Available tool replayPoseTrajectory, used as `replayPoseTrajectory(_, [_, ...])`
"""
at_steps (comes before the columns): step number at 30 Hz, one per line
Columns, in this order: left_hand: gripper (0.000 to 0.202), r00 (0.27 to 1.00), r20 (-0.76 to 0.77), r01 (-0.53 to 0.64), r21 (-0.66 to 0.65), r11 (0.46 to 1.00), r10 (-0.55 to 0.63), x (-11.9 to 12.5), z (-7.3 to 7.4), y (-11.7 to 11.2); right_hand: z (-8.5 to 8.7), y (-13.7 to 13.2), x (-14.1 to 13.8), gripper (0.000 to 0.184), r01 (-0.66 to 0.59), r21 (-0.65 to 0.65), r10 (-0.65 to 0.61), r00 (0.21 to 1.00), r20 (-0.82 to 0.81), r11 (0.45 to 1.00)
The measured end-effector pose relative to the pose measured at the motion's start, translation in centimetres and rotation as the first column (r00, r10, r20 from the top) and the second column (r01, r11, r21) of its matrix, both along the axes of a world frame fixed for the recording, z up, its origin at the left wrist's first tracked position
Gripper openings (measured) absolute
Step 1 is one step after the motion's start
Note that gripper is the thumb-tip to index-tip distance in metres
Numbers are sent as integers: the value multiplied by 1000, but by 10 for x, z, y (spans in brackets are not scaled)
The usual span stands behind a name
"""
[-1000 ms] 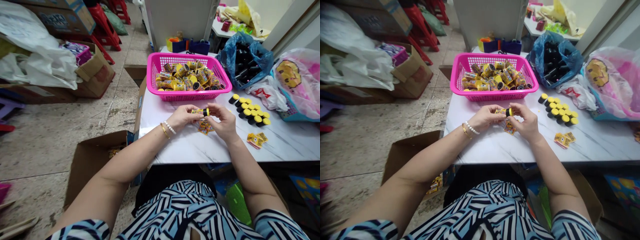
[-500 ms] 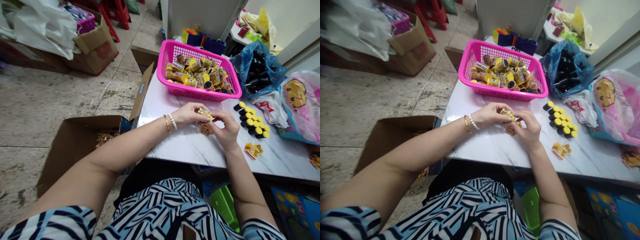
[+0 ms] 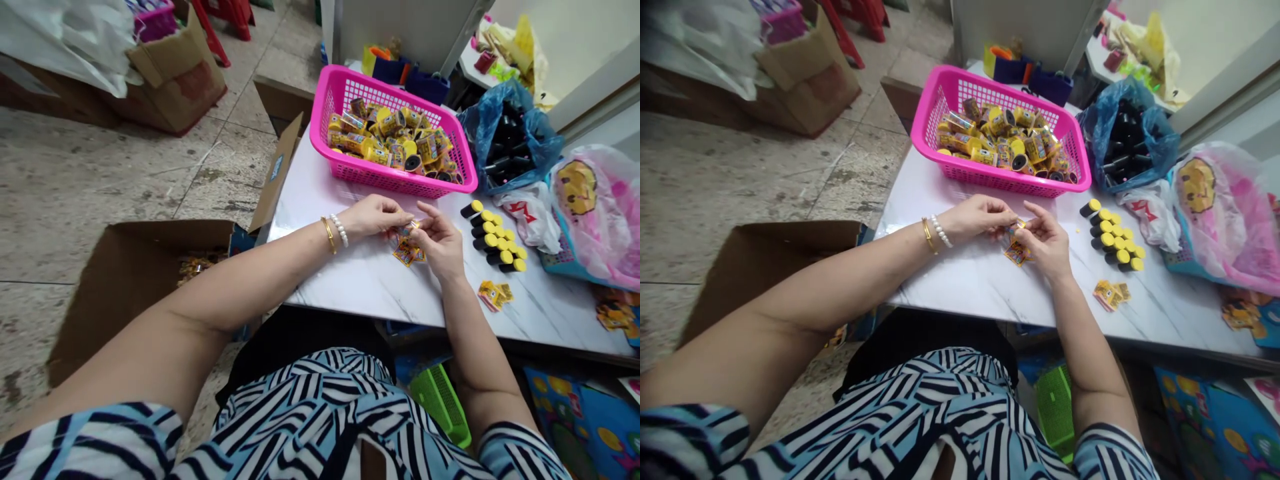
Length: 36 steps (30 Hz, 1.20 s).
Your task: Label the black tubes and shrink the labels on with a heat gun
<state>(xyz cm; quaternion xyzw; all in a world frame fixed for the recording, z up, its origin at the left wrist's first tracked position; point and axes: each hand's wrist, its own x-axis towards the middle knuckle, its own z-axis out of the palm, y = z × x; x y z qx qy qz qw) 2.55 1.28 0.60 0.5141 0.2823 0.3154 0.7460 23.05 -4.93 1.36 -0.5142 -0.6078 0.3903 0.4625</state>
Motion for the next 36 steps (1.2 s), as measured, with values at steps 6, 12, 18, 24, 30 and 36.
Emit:
replayPoseTrajectory(6, [51, 971, 206, 158, -172, 972, -122, -3, 0, -4, -1, 1, 9, 30, -97, 39, 99, 992, -79, 995])
replayPoseTrajectory(12, [59, 988, 118, 130, -294, 947, -99, 2, 8, -11, -7, -1, 4, 21, 59, 123, -46, 993, -108, 991])
replayPoseTrajectory(18, [64, 998, 51, 58, -369, 928, -42, 5, 7, -8, -6, 1, 4, 17, 31, 177, -27, 999, -26, 984])
replayPoseTrajectory(24, [61, 998, 57, 40, -398, 916, -19, 5, 7, -7, -3, -8, -11, 56, -7, 171, -12, 994, 110, 985])
replayPoseTrajectory(30, [59, 999, -17, -49, -257, 965, 46, 2, 5, -5, 41, 16, -9, 39, 43, 384, -250, 823, 510, 922])
replayPoseTrajectory(36, [10, 902, -229, -150, 627, 765, 365, 11, -9, -12, 106, 131, 14, 47, 172, 635, -594, 593, 544, 753])
